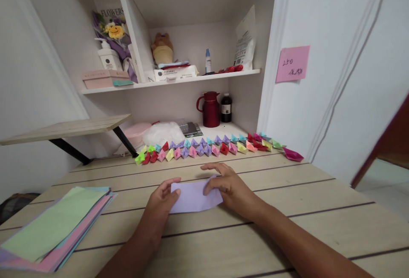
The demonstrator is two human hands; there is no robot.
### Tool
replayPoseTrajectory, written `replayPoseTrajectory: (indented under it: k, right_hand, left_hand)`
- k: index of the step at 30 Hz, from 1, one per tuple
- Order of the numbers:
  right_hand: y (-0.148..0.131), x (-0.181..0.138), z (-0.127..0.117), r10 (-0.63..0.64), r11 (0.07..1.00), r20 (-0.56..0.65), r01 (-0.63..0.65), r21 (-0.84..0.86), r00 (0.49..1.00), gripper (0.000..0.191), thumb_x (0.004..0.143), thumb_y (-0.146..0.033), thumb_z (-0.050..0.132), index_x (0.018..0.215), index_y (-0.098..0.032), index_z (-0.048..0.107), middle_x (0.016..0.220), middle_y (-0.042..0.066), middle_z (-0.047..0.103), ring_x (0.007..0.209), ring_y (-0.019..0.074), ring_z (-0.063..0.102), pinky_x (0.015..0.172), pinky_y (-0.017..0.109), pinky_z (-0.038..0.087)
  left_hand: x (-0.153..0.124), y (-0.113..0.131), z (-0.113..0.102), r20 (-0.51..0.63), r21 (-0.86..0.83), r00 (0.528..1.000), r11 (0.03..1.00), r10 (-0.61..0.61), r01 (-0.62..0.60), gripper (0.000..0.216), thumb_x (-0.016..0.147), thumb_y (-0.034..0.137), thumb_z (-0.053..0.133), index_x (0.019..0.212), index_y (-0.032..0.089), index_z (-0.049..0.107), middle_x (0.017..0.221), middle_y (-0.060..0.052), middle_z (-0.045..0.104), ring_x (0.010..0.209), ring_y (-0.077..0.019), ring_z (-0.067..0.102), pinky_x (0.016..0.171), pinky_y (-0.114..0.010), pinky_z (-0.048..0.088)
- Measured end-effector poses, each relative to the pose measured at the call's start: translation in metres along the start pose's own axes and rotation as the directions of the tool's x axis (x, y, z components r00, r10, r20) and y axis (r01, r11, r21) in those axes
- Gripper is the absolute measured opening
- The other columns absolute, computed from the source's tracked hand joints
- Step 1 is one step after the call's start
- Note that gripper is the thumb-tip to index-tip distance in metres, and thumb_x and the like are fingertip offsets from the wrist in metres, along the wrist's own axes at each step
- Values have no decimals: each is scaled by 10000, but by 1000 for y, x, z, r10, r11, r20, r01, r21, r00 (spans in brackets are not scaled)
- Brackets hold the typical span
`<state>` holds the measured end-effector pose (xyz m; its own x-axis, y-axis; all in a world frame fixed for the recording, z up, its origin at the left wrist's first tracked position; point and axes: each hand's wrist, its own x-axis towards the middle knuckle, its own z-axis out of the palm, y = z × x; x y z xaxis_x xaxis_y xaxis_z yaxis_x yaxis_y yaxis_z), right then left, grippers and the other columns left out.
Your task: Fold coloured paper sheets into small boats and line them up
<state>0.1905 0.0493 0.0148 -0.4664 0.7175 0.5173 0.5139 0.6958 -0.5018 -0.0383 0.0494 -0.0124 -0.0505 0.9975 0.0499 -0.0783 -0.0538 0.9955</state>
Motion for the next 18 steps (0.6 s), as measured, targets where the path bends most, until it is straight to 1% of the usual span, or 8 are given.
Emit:
replayPoseTrajectory:
  k: [2,3,5,8,10,12,14,18]
  right_hand:
    - [8,-1,2,16,997,55,-12,-71,998,299,791,-62,557,806,-287,753,1278,49,558,1197,282,491,1004,484,353]
    - [12,-1,4,26,996,80,-19,-88,996,317,779,-50,552,803,-289,757,1261,46,574,1184,279,502,1000,483,355]
    - [18,-2,6,46,997,114,-38,-73,992,338,761,-35,546,801,-291,763,1236,44,594,1161,270,520,992,476,366]
    - [23,-3,5,75,997,142,-78,13,987,363,742,-18,535,808,-288,768,1194,44,613,1112,250,551,964,446,405]
    - [23,-4,1,101,991,169,-113,68,980,378,732,-10,524,812,-287,769,1169,40,621,1099,237,561,957,425,419]
    - [22,-4,-3,132,981,211,-158,113,969,388,718,-8,516,822,-284,769,1177,33,612,1120,227,556,960,404,423]
    - [22,-5,-9,144,969,264,-190,159,954,379,702,-14,526,843,-275,764,1219,30,585,1169,227,530,949,382,434]
    - [25,-5,-16,144,945,326,-228,234,934,199,753,-144,628,875,-250,742,1231,45,577,1198,241,508,961,377,426]
  left_hand:
    - [-1,2,-2,-79,293,970,936,229,-197,306,717,200,620,1013,173,691,999,-87,616,906,-210,612,821,-348,484]
    - [-2,4,-2,-64,441,934,850,352,-290,310,725,158,589,1012,191,699,1074,-96,586,990,-227,587,884,-383,460]
    - [-6,10,-2,65,649,856,630,513,-427,338,743,96,542,1000,233,714,1198,-102,541,1117,-261,526,959,-457,401]
    - [-12,17,2,342,722,755,358,559,-592,389,772,49,512,960,311,730,1286,-62,548,1188,-274,482,993,-506,347]
    - [-16,19,4,515,679,701,264,493,-685,419,768,31,518,941,345,735,1249,-40,602,1166,-259,506,1024,-516,305]
    - [-18,18,6,651,621,665,247,367,-744,441,779,28,510,963,363,731,1158,-34,664,1080,-230,566,1033,-504,291]
    - [-19,16,6,718,585,646,278,259,-762,445,803,43,493,1005,367,721,1102,-34,692,1005,-209,599,995,-468,336]
    - [-18,13,3,706,584,674,359,217,-728,435,826,72,491,1058,373,704,1156,-34,670,1049,-225,575,913,-423,394]
